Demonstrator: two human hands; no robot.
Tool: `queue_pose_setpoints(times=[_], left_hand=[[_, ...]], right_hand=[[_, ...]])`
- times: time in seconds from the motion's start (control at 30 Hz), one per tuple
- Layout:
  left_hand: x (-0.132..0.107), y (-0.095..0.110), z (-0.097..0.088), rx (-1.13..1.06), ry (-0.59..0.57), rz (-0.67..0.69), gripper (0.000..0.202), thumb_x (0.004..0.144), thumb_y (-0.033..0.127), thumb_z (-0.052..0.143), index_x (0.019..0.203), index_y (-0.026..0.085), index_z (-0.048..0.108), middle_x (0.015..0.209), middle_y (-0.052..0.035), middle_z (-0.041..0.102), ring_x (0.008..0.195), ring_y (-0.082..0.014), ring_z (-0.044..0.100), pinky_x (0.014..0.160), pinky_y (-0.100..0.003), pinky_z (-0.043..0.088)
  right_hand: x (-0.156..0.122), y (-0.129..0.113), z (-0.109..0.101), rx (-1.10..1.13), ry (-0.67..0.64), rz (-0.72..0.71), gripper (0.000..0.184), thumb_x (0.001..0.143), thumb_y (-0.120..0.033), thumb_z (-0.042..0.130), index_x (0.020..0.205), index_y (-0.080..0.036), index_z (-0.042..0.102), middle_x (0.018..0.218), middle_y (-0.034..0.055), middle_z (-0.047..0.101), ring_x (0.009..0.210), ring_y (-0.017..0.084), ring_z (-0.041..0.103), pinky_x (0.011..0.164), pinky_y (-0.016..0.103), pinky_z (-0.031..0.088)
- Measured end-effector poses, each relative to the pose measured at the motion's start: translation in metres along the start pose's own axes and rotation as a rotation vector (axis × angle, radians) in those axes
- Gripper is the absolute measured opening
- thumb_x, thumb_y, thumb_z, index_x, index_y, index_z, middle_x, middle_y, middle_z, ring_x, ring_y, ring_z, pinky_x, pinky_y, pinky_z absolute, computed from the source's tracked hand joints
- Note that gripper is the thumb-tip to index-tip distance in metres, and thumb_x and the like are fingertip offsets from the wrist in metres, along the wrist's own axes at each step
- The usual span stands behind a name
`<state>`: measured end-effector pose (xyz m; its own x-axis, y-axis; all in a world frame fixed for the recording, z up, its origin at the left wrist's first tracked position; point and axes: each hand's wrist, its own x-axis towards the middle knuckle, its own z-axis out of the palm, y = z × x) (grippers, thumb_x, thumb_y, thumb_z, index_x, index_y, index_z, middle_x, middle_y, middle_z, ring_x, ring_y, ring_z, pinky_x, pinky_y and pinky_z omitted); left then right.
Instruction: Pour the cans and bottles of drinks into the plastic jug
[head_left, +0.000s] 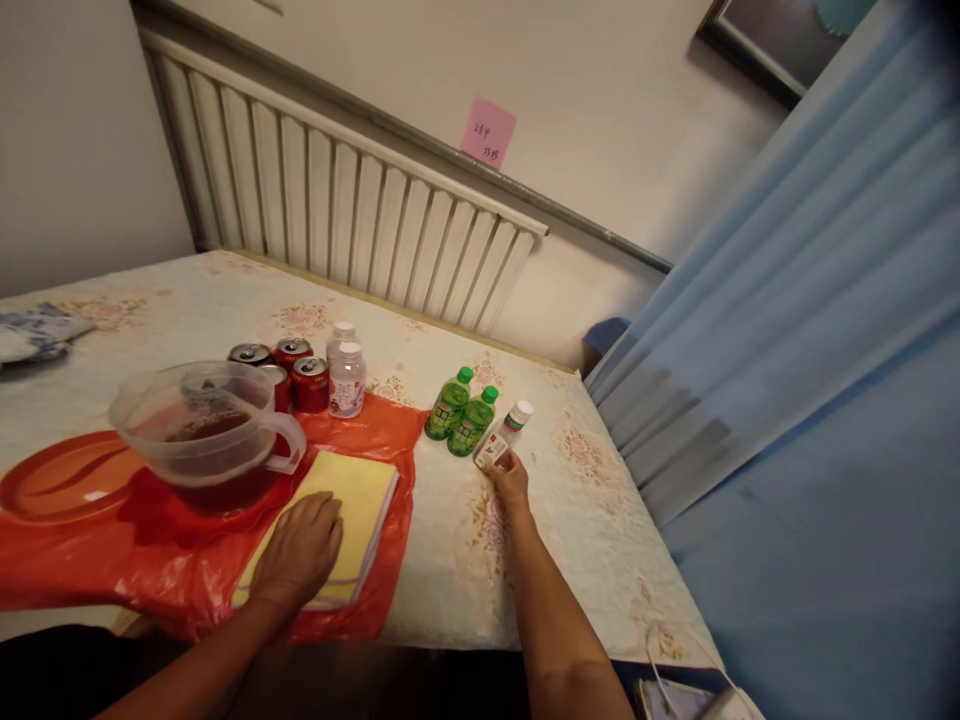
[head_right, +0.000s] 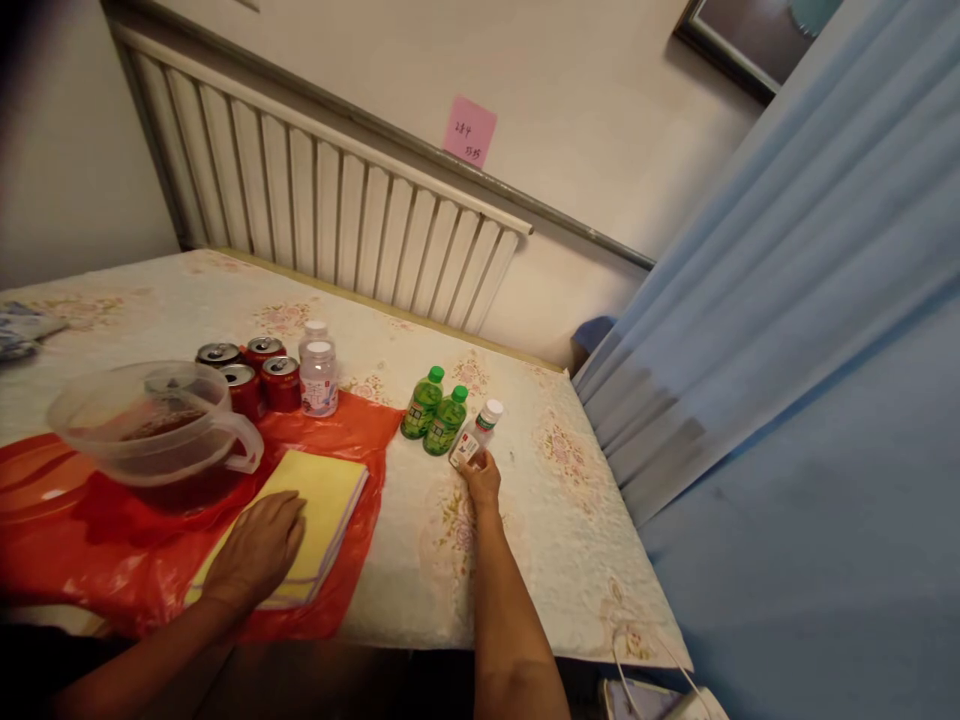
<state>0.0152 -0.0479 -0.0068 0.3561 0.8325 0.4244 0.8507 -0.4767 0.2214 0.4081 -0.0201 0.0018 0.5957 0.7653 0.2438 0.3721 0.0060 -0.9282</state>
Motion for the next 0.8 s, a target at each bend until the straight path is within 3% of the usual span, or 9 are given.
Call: queue_pose_setpoints(times=[0.3,0.8], left_hand=[[0.0,0.0,0.0,-0.012,0.002,0.007,0.033,0.093,0.028,0.042,0.113,0.013,0.064,0.122,-0.0175,0.064,0.117,-0.0326,0.056,0.1,-0.049,0.044],[-0.001,-0.003,0.002,-0.03,0.002,-0.006,0.033,0.092,0.032,0.043,0.113,0.017,0.063,0.123,-0.0155,0.064,0.118,-0.0316,0.056,0.101,-0.049,0.044]], right_hand=[[-0.014,0.008,0.01,-0.127,0.068,0.003,0.05,0.06,-0.037,0.069,0.107,-0.019,0.066,0.104,0.0062,0.074,0.091,0.023,0.067,0.086,0.034,0.05],[-0.01,0.013,0.013,-0.27,0.079,-0.019,0.053,0.06,-0.037,0.07,0.11,-0.02,0.067,0.104,0.0062,0.074,0.094,0.025,0.064,0.086,0.035,0.046]])
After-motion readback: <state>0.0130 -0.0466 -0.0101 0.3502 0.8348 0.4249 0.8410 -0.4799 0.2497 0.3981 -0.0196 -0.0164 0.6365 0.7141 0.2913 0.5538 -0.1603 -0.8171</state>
